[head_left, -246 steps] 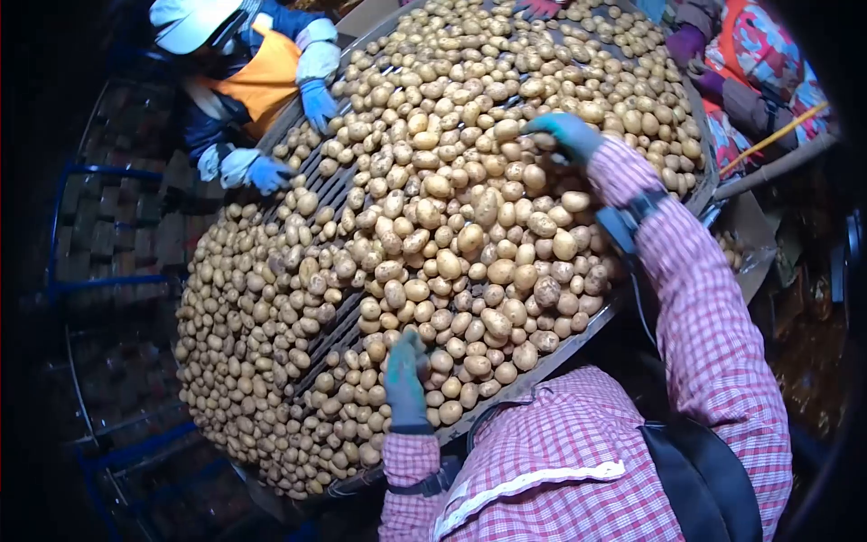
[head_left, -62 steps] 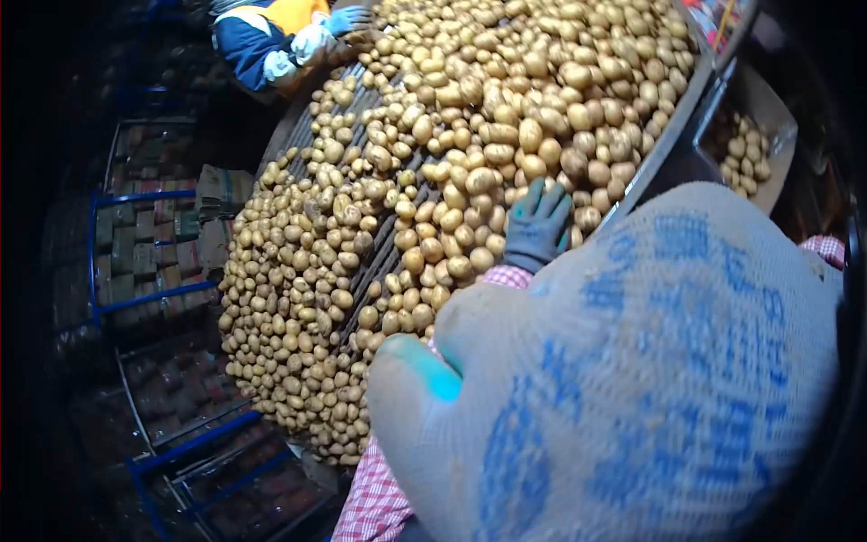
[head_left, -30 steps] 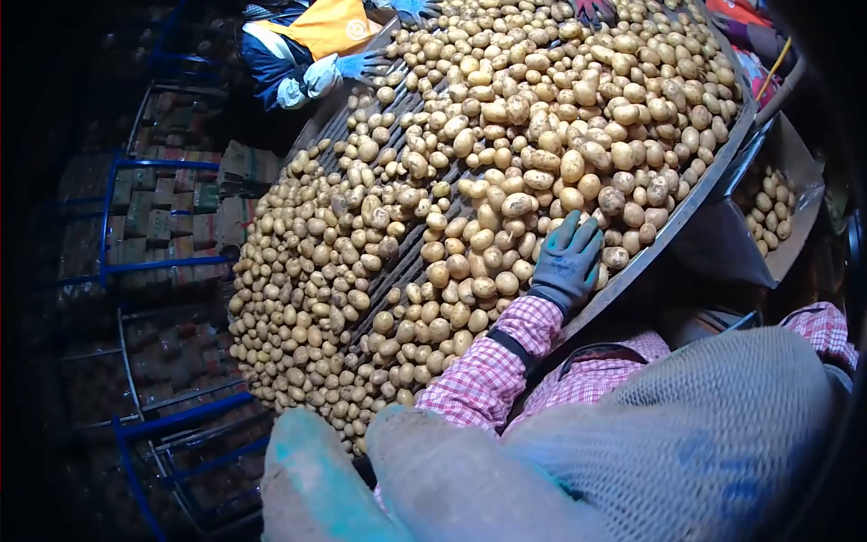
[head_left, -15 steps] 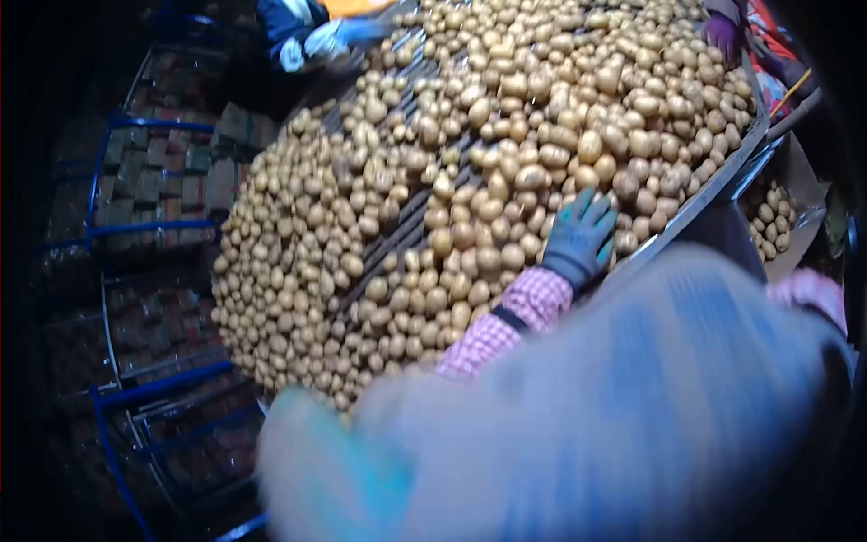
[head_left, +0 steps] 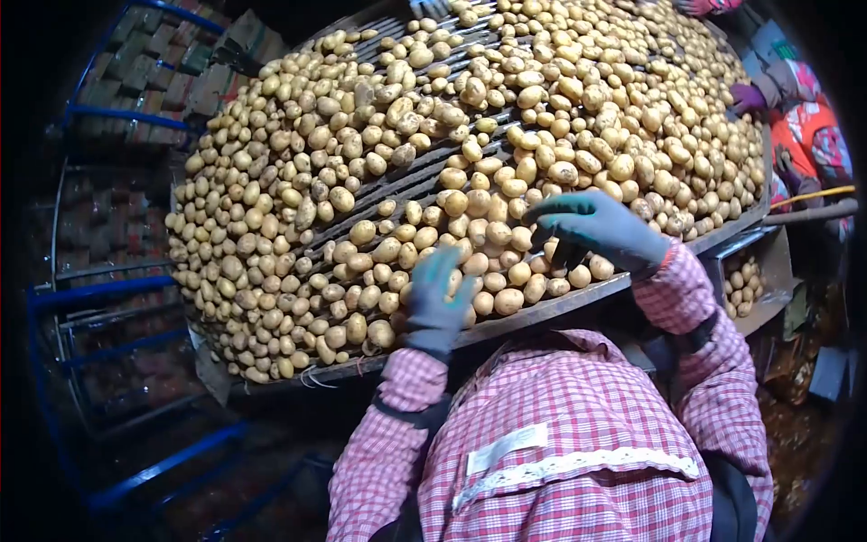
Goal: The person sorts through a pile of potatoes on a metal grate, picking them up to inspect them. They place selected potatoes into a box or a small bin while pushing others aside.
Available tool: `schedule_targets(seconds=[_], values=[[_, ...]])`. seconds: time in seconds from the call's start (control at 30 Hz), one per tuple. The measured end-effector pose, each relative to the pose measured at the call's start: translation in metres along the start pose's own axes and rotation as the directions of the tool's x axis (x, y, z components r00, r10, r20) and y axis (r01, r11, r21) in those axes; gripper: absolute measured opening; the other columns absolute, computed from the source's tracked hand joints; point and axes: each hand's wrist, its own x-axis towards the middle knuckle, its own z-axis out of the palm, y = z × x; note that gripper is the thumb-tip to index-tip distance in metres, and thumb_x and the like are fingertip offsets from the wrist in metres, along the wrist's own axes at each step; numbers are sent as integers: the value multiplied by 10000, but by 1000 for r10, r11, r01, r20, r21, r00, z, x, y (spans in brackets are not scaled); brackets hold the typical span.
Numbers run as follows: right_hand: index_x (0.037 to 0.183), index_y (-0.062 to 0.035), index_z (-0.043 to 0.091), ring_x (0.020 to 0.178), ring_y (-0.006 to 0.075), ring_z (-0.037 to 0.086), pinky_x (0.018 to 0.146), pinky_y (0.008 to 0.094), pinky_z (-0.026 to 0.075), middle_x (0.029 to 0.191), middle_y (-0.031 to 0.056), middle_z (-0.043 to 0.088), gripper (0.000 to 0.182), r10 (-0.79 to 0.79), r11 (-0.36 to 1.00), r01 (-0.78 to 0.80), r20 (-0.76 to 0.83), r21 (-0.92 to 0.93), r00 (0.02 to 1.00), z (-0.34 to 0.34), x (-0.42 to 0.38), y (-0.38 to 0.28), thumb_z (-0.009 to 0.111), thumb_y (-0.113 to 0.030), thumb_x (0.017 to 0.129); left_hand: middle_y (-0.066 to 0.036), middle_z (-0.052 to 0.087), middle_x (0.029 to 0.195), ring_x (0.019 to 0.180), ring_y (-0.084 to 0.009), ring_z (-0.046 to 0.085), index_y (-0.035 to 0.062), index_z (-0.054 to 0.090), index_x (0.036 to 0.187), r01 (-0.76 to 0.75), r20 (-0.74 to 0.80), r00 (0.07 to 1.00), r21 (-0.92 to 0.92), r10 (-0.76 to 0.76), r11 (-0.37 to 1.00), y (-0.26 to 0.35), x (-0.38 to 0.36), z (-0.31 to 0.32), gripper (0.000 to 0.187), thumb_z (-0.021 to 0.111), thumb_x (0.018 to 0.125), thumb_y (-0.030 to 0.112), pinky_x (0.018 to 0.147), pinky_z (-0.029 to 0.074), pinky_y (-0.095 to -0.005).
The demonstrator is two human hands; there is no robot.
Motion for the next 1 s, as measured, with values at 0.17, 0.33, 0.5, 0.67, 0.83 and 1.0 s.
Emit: schedule_targets(seconds=[0.17,0.33,0.5,0.67,0.83,1.0], values=[[1346,-40,606,892,123,668,751,279,583,1101,53,706,443,115,988,-83,255,-134,960,30,49,68,626,-289,980,-203,465,1448,1323,-425,436,78,486,1447,388,-140,922,339,-361,857,-78,-65,-51,816,823,761,360,1123,361,-539],[1507,-74,445,1172,214,609,1024,342,484,1339,123,638,603,99,840,153,424,-521,900,73,104,104,613,-336,990,-193,411,1488,1360,-443,342,109,477,1458,229,-44,971,447,-234,865,-96,-49,-27,863,832,728,404,1154,299,-579],[1472,-80,484,1215,186,576,1053,329,458,1347,94,625,542,16,956,97,375,-279,927,47,122,95,607,-320,1003,-175,420,1503,1348,-398,404,210,434,1505,232,32,962,429,-272,873,-76,25,30,870,753,741,476,1165,245,-597],[1411,-90,537,1113,128,600,960,287,509,1252,66,645,474,155,987,-147,144,-70,977,0,128,75,634,-281,988,-161,451,1480,1281,-385,477,166,418,1509,240,60,961,289,-268,927,-46,102,88,830,756,762,295,1122,359,-493],[1464,-57,485,947,162,670,834,317,565,1340,80,591,554,-45,999,44,-188,-11,981,-29,108,13,654,-262,978,-219,485,1431,1343,-390,447,83,548,1405,23,-167,985,-65,-34,998,-66,142,63,608,716,862,301,1140,351,-474],[1323,-38,618,873,171,715,749,304,594,1094,66,715,426,-27,997,39,-177,63,984,-30,71,29,614,-315,999,-249,567,1284,1176,-408,544,-33,561,1291,370,-564,816,342,-126,864,-263,137,-70,551,706,873,295,1049,430,-489]])
